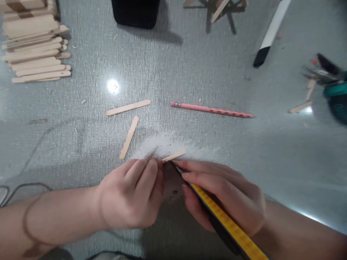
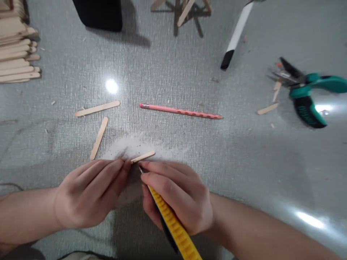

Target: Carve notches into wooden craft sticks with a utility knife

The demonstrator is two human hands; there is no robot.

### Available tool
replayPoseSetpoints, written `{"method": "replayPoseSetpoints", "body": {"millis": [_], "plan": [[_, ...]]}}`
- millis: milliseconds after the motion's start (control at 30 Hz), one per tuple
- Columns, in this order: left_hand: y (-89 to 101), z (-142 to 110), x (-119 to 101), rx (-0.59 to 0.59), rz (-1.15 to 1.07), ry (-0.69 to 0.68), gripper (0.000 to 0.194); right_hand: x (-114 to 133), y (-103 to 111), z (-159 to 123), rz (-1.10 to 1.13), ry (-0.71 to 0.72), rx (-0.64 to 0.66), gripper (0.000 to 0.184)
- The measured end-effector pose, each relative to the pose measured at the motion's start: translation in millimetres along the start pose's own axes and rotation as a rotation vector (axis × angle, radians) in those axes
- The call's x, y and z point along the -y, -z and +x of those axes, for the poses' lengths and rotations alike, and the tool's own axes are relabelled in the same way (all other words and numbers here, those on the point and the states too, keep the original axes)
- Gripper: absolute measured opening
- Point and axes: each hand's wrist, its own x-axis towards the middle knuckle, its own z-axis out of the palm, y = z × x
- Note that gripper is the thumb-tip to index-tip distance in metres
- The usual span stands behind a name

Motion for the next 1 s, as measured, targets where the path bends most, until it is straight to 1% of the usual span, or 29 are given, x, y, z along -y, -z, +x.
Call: {"method": "replayPoseSetpoints", "body": {"millis": [167, 267, 400, 633, 767, 1000], "plan": [[2.2, -0.1, 0.3, 0.01, -0.017, 0.016, 0.016, -1.7, -0.7, -0.5, -0.009, 0.002, 0.01, 0.037], [3.4, -0.6, 0.6, -0.003, -0.023, 0.012, 0.014, -2.7, -1.5, 0.1, 0.001, 0.024, 0.008, 0.037], [2.7, -1.9, 0.4, 0.003, 0.008, -0.003, 0.01, -2.0, -1.4, -1.3, 0.005, 0.016, 0.001, 0.037], [1.1, -2.0, 0.1, 0.022, 0.053, -0.021, 0.014, -1.1, -0.3, -2.5, -0.006, 0.011, 0.0, 0.036], [1.6, 0.2, 2.1, 0.026, 0.084, -0.034, 0.011, -2.5, 0.6, 0.1, -0.013, -0.003, 0.016, 0.037], [0.2, 1.0, 5.3, 0.064, 0.155, -0.005, 0.006, -3.6, -3.1, 1.8, -0.005, -0.048, -0.01, 0.038]]}}
